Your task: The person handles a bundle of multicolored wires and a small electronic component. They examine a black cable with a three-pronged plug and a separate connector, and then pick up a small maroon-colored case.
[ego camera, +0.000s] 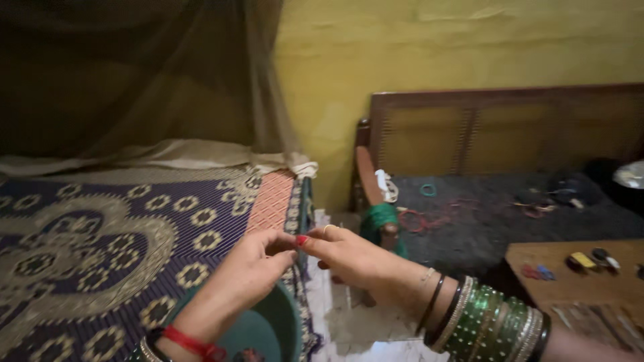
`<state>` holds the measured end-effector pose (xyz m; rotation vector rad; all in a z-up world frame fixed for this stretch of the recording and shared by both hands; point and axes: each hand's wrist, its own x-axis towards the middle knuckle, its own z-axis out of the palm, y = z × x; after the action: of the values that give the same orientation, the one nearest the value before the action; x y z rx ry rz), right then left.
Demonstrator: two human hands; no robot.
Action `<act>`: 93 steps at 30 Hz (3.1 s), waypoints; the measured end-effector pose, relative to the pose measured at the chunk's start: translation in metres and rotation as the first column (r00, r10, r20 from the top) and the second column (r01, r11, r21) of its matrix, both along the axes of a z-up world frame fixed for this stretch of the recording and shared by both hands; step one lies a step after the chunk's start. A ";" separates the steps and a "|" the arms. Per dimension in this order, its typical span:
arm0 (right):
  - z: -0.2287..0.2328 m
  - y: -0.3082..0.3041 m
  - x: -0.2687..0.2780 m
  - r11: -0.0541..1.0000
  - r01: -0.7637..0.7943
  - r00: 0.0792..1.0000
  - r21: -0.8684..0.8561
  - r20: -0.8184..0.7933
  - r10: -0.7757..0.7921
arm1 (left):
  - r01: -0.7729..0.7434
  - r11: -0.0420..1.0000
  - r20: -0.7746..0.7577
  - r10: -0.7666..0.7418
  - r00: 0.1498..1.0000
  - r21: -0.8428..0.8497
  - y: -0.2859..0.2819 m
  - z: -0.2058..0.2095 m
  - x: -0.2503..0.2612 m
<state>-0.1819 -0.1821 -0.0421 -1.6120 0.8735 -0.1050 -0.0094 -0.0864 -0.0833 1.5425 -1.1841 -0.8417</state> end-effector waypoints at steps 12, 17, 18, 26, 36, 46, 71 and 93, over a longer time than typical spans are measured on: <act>0.080 0.000 -0.190 0.982 0.123 0.968 -0.142 0.236 -0.087 | 0.289 0.955 0.080 -0.284 0.955 -0.060 -0.028 0.113 -0.168; 0.109 0.009 -0.298 0.917 0.290 0.951 -0.272 0.190 -0.245 | 0.319 0.937 0.163 -0.340 0.926 0.141 -0.039 0.133 -0.257; 0.118 0.011 -0.320 0.906 0.344 0.937 -0.247 0.157 -0.313 | 0.332 0.932 0.214 -0.357 0.909 0.147 -0.042 0.138 -0.275; 0.157 0.041 -0.460 0.808 0.501 0.862 -0.310 0.256 -0.437 | 0.581 0.812 0.250 -0.552 0.795 -0.055 -0.066 0.167 -0.401; 0.180 0.076 -0.565 0.562 0.733 0.655 -0.383 0.175 -0.735 | 0.772 0.623 0.346 -0.756 0.555 0.123 -0.073 0.219 -0.514; 0.194 0.088 -0.677 0.355 0.791 0.474 -0.499 0.131 -0.871 | 0.980 0.093 0.250 -0.959 0.135 -0.176 -0.155 0.206 -0.666; 0.232 0.264 -0.927 -0.209 0.746 -0.023 -0.632 0.290 -0.957 | 0.903 -0.395 0.494 -0.826 -0.270 -0.168 -0.077 0.255 -1.024; 0.253 0.359 -1.152 -0.414 0.652 -0.338 -0.635 0.245 -0.909 | 0.912 -0.327 0.720 -0.692 -0.052 -0.247 0.020 0.291 -1.282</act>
<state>-1.3340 0.1770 0.2111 -0.7506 2.7291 -1.4631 -1.2918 -0.0660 0.2082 -0.3739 -2.5876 -0.7279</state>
